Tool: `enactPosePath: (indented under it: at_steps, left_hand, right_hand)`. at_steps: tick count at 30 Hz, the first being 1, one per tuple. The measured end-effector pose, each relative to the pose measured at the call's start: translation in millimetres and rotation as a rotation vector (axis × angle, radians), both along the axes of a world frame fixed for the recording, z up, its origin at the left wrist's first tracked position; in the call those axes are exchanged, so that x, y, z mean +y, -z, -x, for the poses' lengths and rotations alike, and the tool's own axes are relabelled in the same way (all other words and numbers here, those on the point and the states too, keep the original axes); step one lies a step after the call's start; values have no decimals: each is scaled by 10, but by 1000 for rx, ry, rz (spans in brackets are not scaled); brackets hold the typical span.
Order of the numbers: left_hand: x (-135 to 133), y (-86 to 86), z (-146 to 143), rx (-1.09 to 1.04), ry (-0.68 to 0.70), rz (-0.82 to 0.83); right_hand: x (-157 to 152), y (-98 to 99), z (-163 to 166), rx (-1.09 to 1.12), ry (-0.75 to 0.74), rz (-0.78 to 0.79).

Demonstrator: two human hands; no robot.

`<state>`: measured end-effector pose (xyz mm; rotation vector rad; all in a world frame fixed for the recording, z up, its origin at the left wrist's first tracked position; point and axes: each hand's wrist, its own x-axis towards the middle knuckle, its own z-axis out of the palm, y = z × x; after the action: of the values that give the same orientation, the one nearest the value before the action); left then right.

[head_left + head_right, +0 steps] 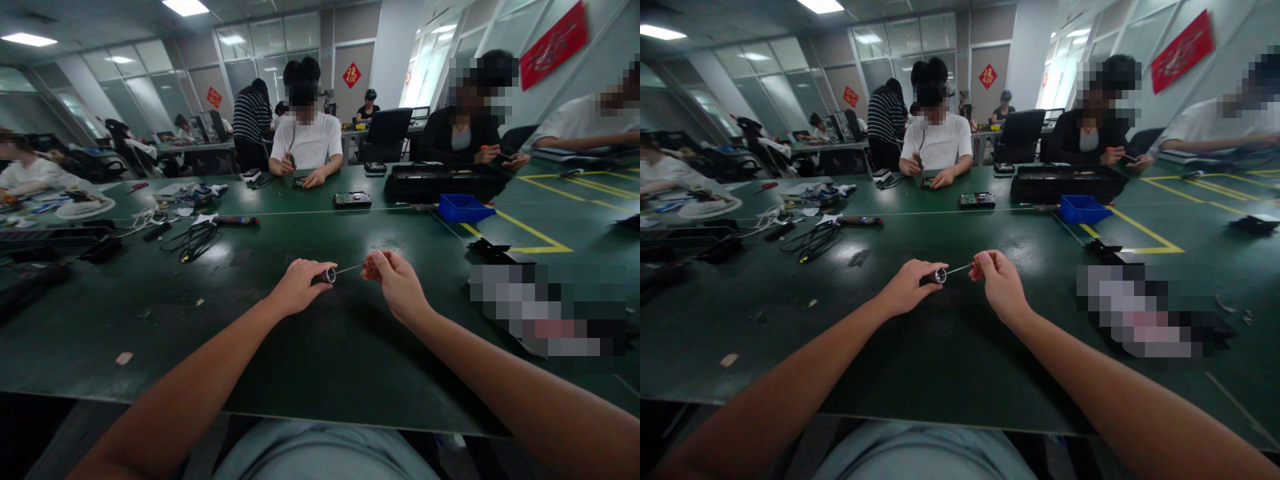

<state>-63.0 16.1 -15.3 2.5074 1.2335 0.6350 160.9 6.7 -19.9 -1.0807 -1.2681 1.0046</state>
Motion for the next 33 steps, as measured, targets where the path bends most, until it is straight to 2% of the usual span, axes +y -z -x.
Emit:
enactPosePath:
  at_steps: [7,11,15,20,24,28,33]
  left_hand:
    - [-20,5,-4,-13,2,15]
    - [-24,10,-8,-16,2,18]
    - [-27,16,-18,-2,4,19]
    - [-31,14,-13,-2,5,30]
    - [-32,13,-3,4,20,38]
    - [-39,-1,-10,-1,9,42]
    - [-25,20,-2,-26,1,33]
  right_hand:
    - [-28,-4,-24,-101,6,-64]
    - [-68,-99,-42,-165,-8,-72]
    - [-130,-215,-54,-399,30,-58]
    - [-143,-172,-40,-365,11,-166]
    - [-126,-142,-61,-435,-46,-133]
    - [-120,-153,-76,-505,-3,-120]
    - [-116,-129,-62,-419,-45,-120]
